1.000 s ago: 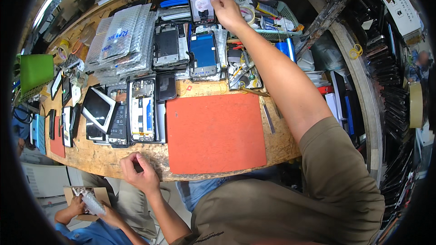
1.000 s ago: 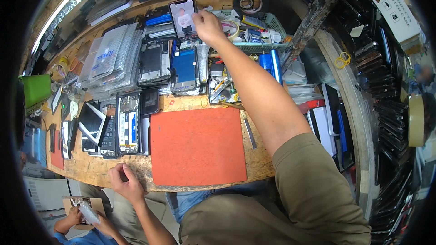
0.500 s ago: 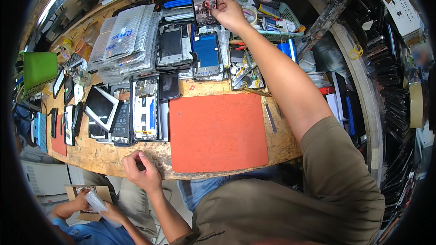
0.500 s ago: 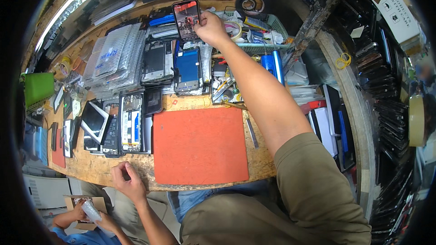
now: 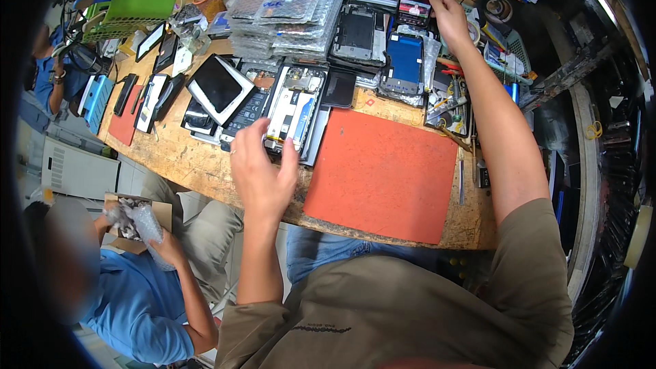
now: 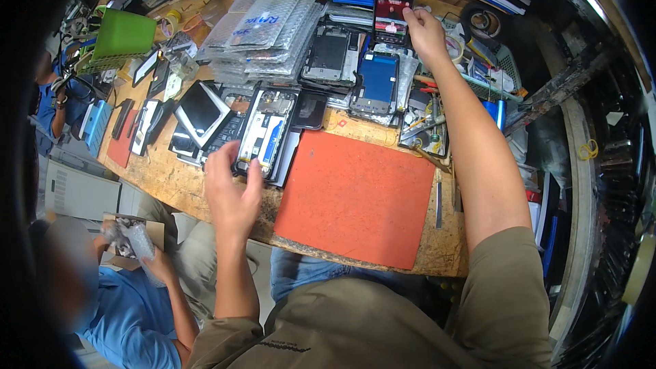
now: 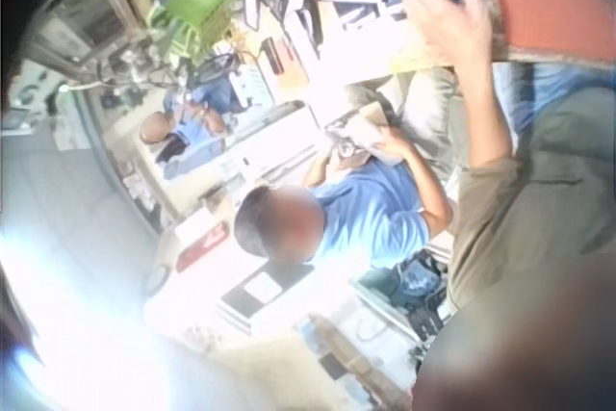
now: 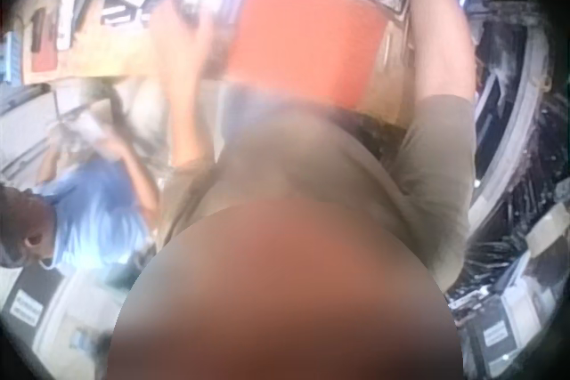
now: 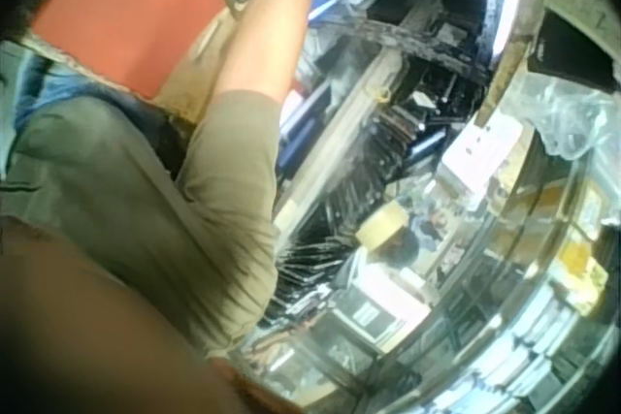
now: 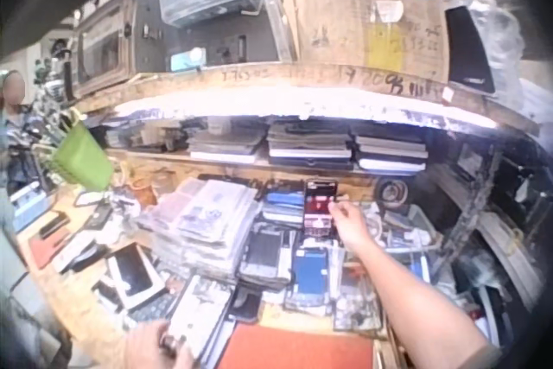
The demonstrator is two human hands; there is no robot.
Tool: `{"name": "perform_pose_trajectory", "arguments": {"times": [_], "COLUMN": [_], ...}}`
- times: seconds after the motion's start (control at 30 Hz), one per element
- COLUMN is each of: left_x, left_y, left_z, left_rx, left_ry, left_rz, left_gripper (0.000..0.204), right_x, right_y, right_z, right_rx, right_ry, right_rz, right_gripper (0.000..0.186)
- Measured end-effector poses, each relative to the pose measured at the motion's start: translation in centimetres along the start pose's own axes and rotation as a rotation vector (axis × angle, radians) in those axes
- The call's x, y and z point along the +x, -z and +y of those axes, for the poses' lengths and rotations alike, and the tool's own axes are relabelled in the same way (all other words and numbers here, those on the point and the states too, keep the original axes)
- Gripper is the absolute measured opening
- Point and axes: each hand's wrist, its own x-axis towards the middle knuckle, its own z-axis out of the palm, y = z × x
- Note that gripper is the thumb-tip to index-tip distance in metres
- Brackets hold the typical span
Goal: The person disassembles a smartphone using a screwdriver and a metal prying tool. They remove the screws, pry open the casing, and separate the screen from the body. The person then removes the battery and places the components on the table.
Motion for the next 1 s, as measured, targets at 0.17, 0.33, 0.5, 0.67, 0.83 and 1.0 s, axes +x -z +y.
{"name": "perform_pose_trajectory", "arguments": {"times": [0.17,0.33,0.5,0.67,0.83,1.0], "left_x": [2.1,2.8,5.9,11.4,12.4,12.7], "left_y": [-1.8,-2.2,-4.2,-8.3,-9.9,-9.6], "left_z": [1.3,1.6,4.3,5.7,5.2,4.8], "left_rx": [0.231,0.255,0.073,0.342,0.63,0.572], "left_ry": [0.007,-0.033,-0.309,-0.587,-0.789,-0.773], "left_rz": [-0.158,-0.126,-0.109,-0.231,-0.126,-0.176], "left_gripper": [0.051,0.047,0.033,0.025,0.019,0.021], "right_x": [-0.3,-0.5,-0.8,-1.0,-1.2,-1.3], "right_y": [-0.3,-0.5,-0.4,-0.5,-0.8,-0.7], "right_z": [-0.4,-0.4,-1.2,-1.5,-1.2,-1.8], "right_rx": [-0.002,-0.018,-0.023,-0.02,-0.048,-0.013], "right_ry": [-0.013,0.035,0.037,0.034,0.054,0.005], "right_rz": [0.031,0.051,0.051,0.052,0.085,0.083], "right_gripper": [0.044,0.048,0.046,0.033,0.022,0.035]}}
